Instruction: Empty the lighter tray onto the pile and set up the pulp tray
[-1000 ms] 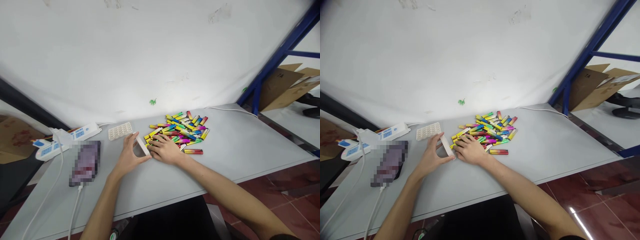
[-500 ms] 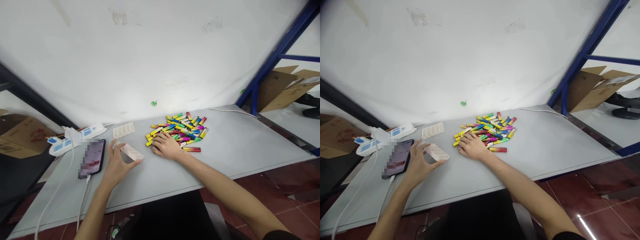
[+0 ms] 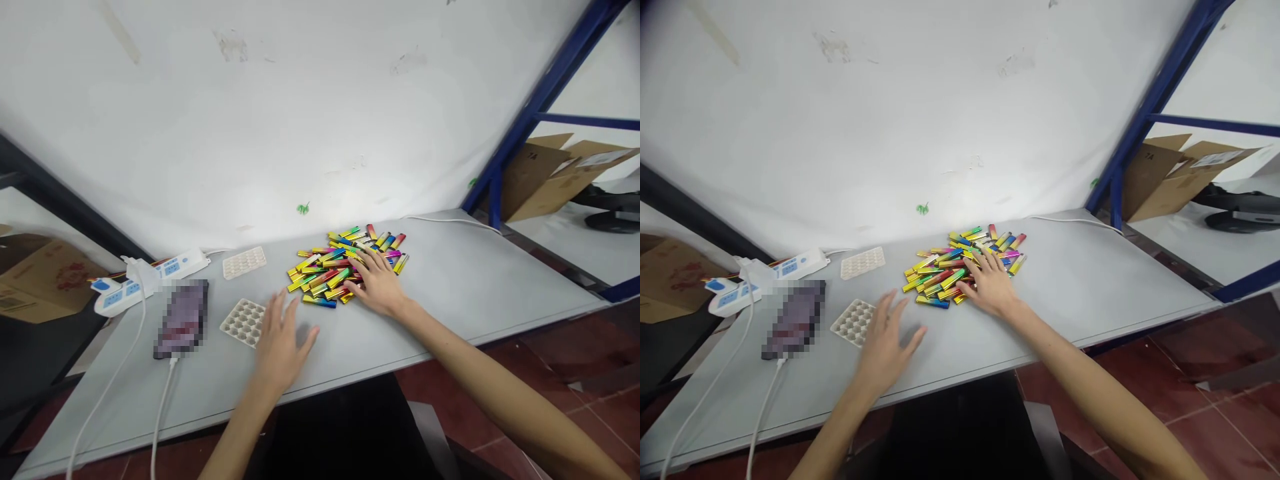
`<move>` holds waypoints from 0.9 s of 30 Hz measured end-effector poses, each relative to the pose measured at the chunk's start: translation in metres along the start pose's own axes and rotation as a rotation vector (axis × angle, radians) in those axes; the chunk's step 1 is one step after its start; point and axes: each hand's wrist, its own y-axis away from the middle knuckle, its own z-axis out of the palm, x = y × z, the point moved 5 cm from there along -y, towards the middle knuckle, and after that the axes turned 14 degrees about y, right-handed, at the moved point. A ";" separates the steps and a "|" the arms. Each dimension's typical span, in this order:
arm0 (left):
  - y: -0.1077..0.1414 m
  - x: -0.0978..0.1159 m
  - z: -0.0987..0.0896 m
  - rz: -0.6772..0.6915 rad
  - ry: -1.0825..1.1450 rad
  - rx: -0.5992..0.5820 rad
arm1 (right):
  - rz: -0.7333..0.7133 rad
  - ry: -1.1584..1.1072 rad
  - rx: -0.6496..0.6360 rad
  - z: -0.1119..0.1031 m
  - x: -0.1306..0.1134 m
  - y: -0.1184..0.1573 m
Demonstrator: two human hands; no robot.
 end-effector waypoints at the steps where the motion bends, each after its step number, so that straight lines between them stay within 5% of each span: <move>1: -0.011 0.009 0.014 0.033 0.009 -0.047 | 0.006 0.011 -0.039 0.004 0.004 0.001; 4: -0.045 0.024 0.046 0.073 -0.030 -0.102 | 0.005 0.016 -0.114 0.014 0.009 0.001; 8: -0.079 0.016 0.062 0.012 -0.122 -0.131 | -0.025 -0.001 -0.146 0.017 0.003 -0.004; 27: -0.115 -0.015 0.047 -0.043 -0.139 -0.073 | -0.161 -0.087 -0.116 0.026 -0.024 -0.047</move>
